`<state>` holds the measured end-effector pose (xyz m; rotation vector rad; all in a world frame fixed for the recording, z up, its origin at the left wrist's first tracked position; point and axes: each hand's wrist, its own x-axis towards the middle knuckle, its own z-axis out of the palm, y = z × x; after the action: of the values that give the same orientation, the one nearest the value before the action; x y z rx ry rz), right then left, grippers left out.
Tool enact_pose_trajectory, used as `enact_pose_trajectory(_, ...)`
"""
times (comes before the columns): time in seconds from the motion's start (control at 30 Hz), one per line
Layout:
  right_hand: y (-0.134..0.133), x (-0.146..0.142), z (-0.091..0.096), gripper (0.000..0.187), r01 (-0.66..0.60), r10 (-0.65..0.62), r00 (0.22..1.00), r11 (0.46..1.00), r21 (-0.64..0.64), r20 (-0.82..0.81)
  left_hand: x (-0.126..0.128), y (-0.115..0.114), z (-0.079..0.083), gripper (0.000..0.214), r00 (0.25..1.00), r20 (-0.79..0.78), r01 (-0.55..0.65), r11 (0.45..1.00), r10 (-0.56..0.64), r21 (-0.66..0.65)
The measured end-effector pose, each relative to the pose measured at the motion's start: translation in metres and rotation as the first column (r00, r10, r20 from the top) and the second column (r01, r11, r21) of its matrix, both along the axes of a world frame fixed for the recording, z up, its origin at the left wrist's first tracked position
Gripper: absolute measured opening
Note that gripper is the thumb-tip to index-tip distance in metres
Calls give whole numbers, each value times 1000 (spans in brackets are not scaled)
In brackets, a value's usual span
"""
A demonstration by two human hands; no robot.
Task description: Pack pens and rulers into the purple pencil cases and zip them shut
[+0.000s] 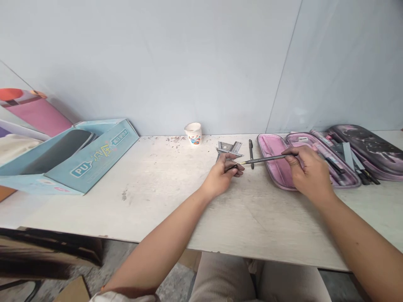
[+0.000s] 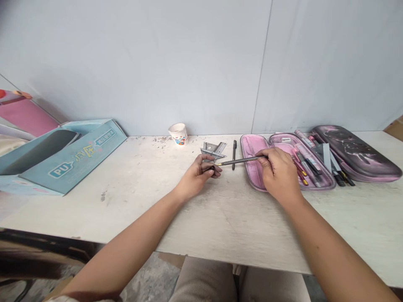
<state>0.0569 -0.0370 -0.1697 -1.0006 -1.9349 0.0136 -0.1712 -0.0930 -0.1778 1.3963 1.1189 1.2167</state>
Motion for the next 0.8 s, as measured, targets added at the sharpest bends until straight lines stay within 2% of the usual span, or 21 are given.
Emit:
enact_pose_trajectory(0.1,-1,-4,-2,15,-64,65,997,998,-29,49,1,-3,0,30,985,-170,15,999,-9,32)
enact_pose_trajectory(0.23,-3,-9,-5,17,-141,149,985,986,-85,92,3,-7,1,35,883,-470,81,988,-11,129)
enact_pose_trajectory(0.3,-4,-9,-4,16,-133,139,988,987,-90,62,4,-7,3,37,871,-492,87,978,19,192)
enact_pose_trajectory(0.4,-3,-6,-1,15,-73,70,997,994,-79,-37,2,-4,5,32,877,-461,-15,968,133,251)
enact_pose_trajectory(0.47,-3,-3,1,15,-43,35,995,996,-81,-90,-1,-2,8,23,828,-517,-93,962,218,256)
enact_pose_trajectory(0.57,-4,-3,1,14,-33,21,993,994,-102,-114,-5,-1,10,20,749,-601,-117,948,280,296)
enact_pose_trajectory(0.73,-9,-12,2,13,-12,0,992,995,-94,-123,-5,0,8,18,688,-603,-163,896,402,412)
enact_pose_trajectory(0.8,-11,-18,4,14,-25,16,990,998,-61,-142,-7,2,7,19,669,-621,-154,894,408,422)
